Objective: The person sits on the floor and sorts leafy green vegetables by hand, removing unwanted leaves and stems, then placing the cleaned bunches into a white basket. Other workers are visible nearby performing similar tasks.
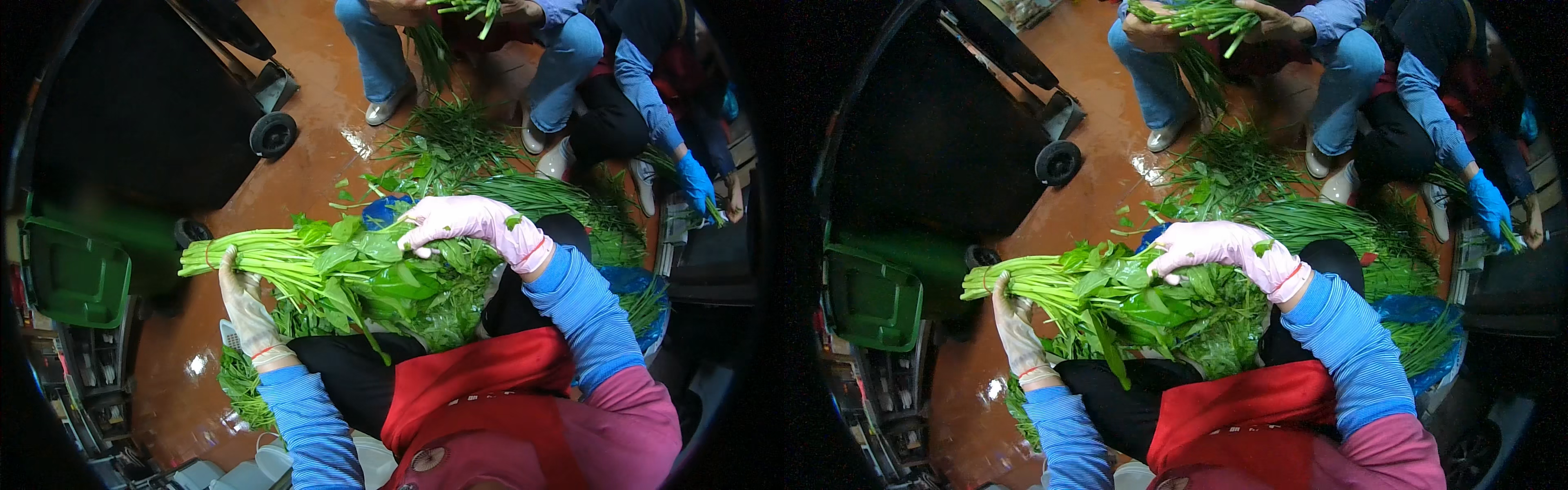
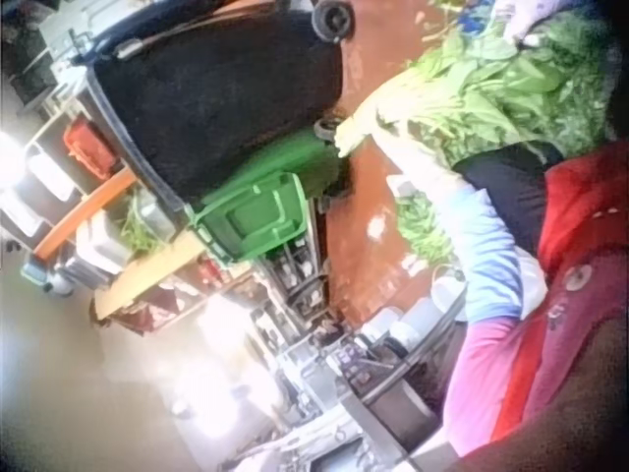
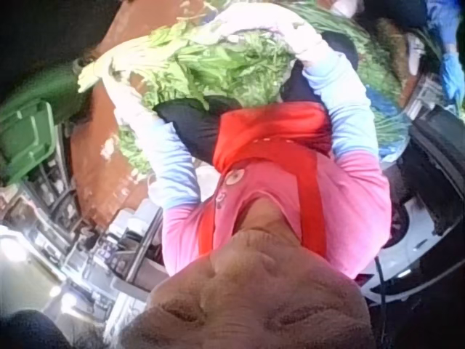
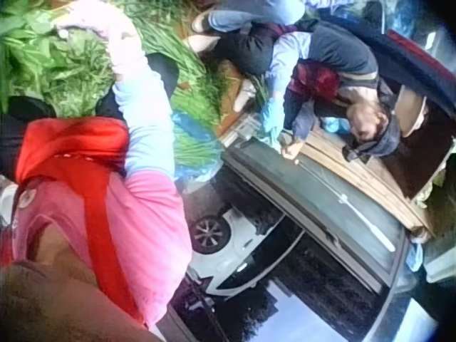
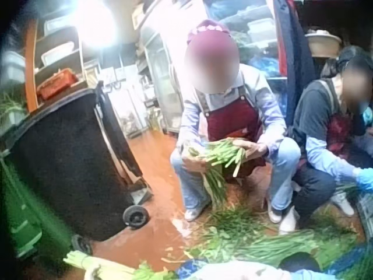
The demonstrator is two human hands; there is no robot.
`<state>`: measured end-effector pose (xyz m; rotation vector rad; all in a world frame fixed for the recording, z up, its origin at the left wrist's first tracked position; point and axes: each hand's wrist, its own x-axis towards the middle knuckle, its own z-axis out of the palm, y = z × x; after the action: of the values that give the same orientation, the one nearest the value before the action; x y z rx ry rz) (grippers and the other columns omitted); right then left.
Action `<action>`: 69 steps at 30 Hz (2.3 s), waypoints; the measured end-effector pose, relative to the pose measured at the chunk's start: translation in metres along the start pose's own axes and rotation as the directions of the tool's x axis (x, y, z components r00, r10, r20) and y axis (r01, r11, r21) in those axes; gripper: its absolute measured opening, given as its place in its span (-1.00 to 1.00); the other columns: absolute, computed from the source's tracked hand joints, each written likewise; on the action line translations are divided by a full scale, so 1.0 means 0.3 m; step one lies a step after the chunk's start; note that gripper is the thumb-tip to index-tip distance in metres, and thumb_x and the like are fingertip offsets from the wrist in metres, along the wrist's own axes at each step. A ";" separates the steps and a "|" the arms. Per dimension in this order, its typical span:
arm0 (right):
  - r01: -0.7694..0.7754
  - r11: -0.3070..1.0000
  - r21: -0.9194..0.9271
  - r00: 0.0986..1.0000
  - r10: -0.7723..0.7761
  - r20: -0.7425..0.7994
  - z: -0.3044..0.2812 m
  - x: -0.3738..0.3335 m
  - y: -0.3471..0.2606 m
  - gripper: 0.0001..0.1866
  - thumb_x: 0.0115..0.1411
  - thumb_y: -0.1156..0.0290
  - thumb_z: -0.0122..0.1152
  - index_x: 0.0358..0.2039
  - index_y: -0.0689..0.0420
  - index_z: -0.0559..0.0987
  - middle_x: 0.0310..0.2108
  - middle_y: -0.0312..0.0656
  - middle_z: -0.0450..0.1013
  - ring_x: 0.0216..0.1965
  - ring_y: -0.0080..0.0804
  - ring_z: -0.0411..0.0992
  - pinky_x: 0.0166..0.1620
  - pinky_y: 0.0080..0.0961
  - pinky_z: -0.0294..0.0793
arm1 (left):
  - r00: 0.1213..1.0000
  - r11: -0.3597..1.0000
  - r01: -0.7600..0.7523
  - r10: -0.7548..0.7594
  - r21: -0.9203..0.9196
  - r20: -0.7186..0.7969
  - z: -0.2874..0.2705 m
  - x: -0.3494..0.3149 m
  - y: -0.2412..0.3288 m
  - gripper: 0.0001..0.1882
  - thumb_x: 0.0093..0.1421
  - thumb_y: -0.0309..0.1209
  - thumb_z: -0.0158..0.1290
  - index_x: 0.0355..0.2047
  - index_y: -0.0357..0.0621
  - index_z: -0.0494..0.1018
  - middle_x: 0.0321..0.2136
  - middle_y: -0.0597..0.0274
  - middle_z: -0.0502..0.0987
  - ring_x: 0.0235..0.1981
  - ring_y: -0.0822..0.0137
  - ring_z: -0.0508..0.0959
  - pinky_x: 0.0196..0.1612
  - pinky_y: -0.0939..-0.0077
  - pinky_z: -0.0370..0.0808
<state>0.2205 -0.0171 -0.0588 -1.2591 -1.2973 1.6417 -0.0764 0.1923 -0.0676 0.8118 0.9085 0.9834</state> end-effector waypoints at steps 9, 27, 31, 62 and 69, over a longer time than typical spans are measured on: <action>-0.017 0.998 -0.064 0.991 0.008 -0.131 0.046 -0.012 -0.023 -0.72 0.23 0.21 -0.03 -0.48 0.12 0.50 -0.72 -0.45 0.21 -0.63 -0.69 0.12 -0.53 -0.66 0.13 | 0.998 0.988 -0.053 0.049 -0.148 -0.028 0.020 -0.001 -0.008 -0.66 0.11 -0.34 0.06 -0.20 -0.33 0.31 -0.27 0.07 0.46 -0.24 0.21 0.50 -0.14 0.35 0.50; 0.238 0.957 0.165 0.675 -0.041 -0.737 0.116 0.077 0.032 -0.75 0.25 0.29 -0.06 -0.42 0.22 0.43 -0.56 -0.27 0.43 -0.63 -0.64 0.30 -0.49 -0.66 0.31 | 0.982 0.940 -0.178 0.187 -0.291 0.001 0.077 -0.069 -0.003 -0.62 0.16 -0.34 -0.01 -0.06 -0.29 0.27 -0.13 0.01 0.40 -0.09 0.16 0.41 0.03 0.30 0.36; 0.106 0.993 -0.053 0.701 -0.113 -0.704 0.123 0.055 0.036 -0.76 0.26 0.29 -0.08 -0.42 0.19 0.42 -0.56 -0.28 0.43 -0.63 -0.59 0.34 -0.48 -0.63 0.36 | 0.969 0.972 -0.218 0.226 -0.087 0.102 0.049 -0.035 -0.078 -0.41 0.17 -0.31 0.00 0.18 -0.13 0.08 -0.04 0.04 0.33 -0.01 0.18 0.35 0.13 0.30 0.22; 0.192 0.971 0.145 0.830 -0.082 -0.552 0.025 0.007 0.104 -0.71 0.19 0.23 0.00 -0.45 0.19 0.53 -0.55 -0.32 0.40 -0.50 -0.64 0.32 -0.39 -0.66 0.29 | 0.933 0.891 -0.300 0.199 -0.341 -0.300 -0.004 0.008 0.004 -0.35 0.07 0.03 0.05 0.02 -0.16 0.24 -0.10 0.03 0.35 -0.07 0.15 0.37 0.04 0.19 0.31; -0.091 0.723 -0.685 0.813 -0.344 -0.470 0.023 -0.106 0.109 -0.45 0.11 -0.06 0.04 -0.21 0.24 0.47 -0.23 -0.02 0.43 -0.16 -0.14 0.38 -0.07 -0.30 0.36 | 0.959 0.723 -0.276 0.160 -0.634 -0.235 -0.038 0.036 0.070 -0.34 0.10 0.03 -0.01 0.04 -0.23 0.23 -0.03 -0.02 0.33 -0.02 0.09 0.35 0.11 0.17 0.25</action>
<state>0.2249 -0.0569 -0.0816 -1.8492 -1.5848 0.5369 -0.0908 0.2113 -0.0564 0.2221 0.5280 1.4880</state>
